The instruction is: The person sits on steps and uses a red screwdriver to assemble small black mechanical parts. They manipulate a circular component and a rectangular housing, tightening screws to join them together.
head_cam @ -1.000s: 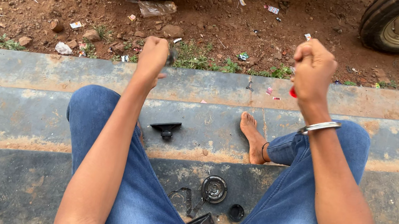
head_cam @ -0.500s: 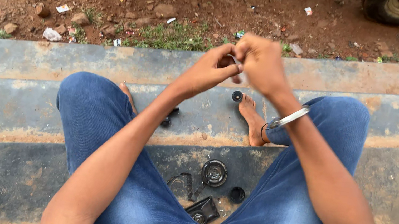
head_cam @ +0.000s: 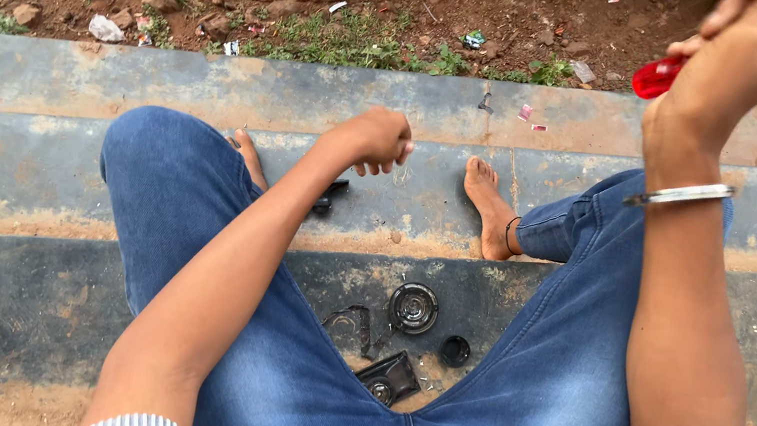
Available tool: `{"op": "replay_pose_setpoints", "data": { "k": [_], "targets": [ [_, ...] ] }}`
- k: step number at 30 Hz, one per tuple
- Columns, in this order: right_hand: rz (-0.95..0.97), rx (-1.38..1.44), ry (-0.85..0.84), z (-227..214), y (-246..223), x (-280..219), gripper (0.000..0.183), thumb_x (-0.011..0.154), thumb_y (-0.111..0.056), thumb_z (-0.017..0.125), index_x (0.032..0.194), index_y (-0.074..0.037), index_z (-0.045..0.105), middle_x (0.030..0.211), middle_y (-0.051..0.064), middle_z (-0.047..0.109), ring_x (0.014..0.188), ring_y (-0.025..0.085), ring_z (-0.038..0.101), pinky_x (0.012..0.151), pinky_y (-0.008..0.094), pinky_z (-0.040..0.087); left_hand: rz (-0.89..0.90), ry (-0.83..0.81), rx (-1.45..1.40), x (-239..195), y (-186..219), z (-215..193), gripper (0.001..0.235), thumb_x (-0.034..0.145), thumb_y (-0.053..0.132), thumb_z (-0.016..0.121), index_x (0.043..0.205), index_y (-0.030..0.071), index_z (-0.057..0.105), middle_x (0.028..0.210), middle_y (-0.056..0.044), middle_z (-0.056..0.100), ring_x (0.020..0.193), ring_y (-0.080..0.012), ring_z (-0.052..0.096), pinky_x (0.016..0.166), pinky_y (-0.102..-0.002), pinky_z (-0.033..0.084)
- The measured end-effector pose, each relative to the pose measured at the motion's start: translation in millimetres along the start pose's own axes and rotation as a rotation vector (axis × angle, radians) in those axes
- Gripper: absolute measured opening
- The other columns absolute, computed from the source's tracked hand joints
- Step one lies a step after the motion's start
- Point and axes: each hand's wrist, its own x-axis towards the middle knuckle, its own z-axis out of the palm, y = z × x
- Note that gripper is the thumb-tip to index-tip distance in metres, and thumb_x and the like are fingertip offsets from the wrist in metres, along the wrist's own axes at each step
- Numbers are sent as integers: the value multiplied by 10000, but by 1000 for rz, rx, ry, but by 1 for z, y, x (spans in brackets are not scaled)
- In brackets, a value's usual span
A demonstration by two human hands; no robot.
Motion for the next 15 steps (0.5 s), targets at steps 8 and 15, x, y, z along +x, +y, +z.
{"op": "replay_pose_setpoints", "data": {
  "k": [8, 15],
  "targets": [
    [-313, -792, -498, 48, 67, -62, 322, 991, -210, 775, 1227, -58, 616, 1138, 179, 679, 1093, 330, 651, 956, 465, 522, 309, 340, -411, -50, 42, -40, 340, 1065, 142, 468, 853, -62, 640, 573, -127, 668, 484, -191, 718, 463, -329, 590],
    [53, -562, -1381, 99, 23, -150, 294, 977, -246, 578, 1225, -129, 684, 920, 182, 720, 873, 289, 699, 839, 439, 533, 565, 320, -831, -78, 62, -56, 344, 1105, 161, 436, 929, -40, 652, 664, -116, 690, 581, -197, 756, 514, -321, 632]
  ]
}}
